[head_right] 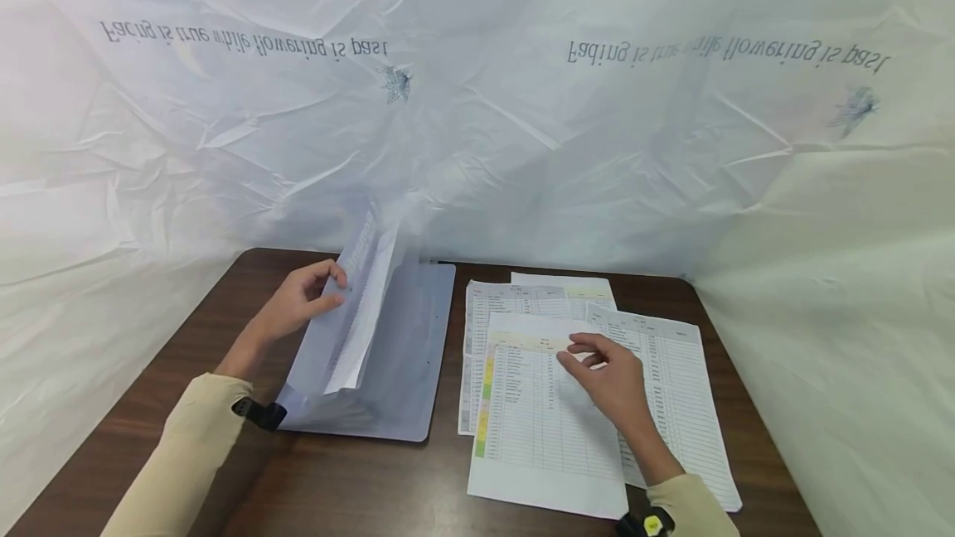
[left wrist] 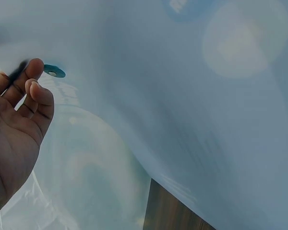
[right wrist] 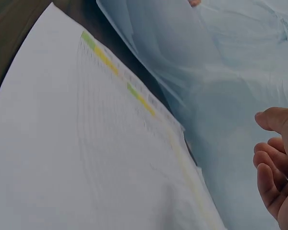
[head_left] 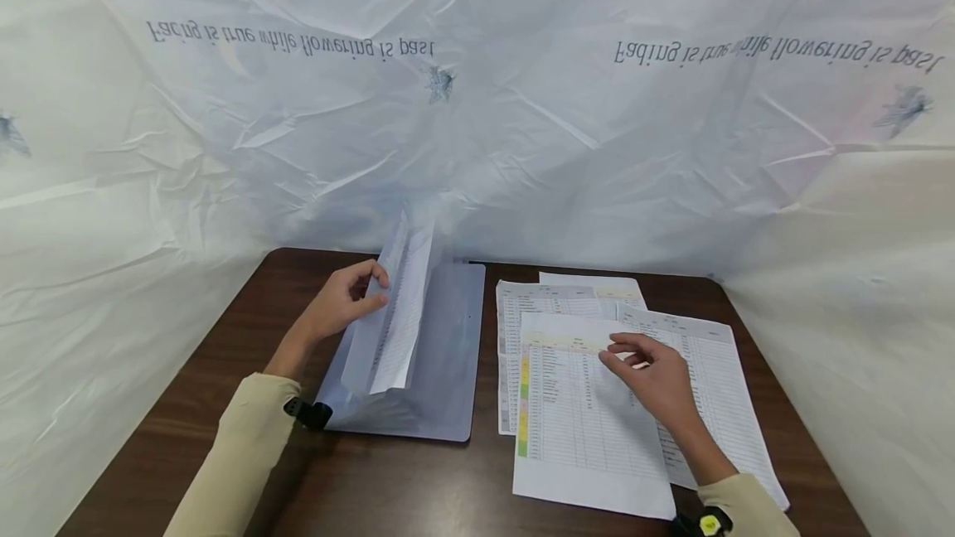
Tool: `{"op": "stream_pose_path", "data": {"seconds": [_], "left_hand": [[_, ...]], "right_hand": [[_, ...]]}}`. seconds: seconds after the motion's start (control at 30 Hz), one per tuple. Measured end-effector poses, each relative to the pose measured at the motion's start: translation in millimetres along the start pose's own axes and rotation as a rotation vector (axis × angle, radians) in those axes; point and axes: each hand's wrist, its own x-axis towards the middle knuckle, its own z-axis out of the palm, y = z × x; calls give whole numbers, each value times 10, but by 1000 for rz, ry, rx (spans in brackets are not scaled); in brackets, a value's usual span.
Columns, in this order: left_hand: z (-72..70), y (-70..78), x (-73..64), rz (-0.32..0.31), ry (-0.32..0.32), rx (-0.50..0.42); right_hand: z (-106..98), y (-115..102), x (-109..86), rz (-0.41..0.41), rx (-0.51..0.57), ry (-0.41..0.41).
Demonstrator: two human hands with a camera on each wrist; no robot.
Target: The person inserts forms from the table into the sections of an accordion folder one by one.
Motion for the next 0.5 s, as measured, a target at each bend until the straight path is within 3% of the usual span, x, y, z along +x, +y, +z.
{"op": "stream_pose_path", "data": {"seconds": [0.5], "left_hand": [[1,21,-6,-20,13,-7]], "right_hand": [[-229,409,-241,278,-123,-56]]}}
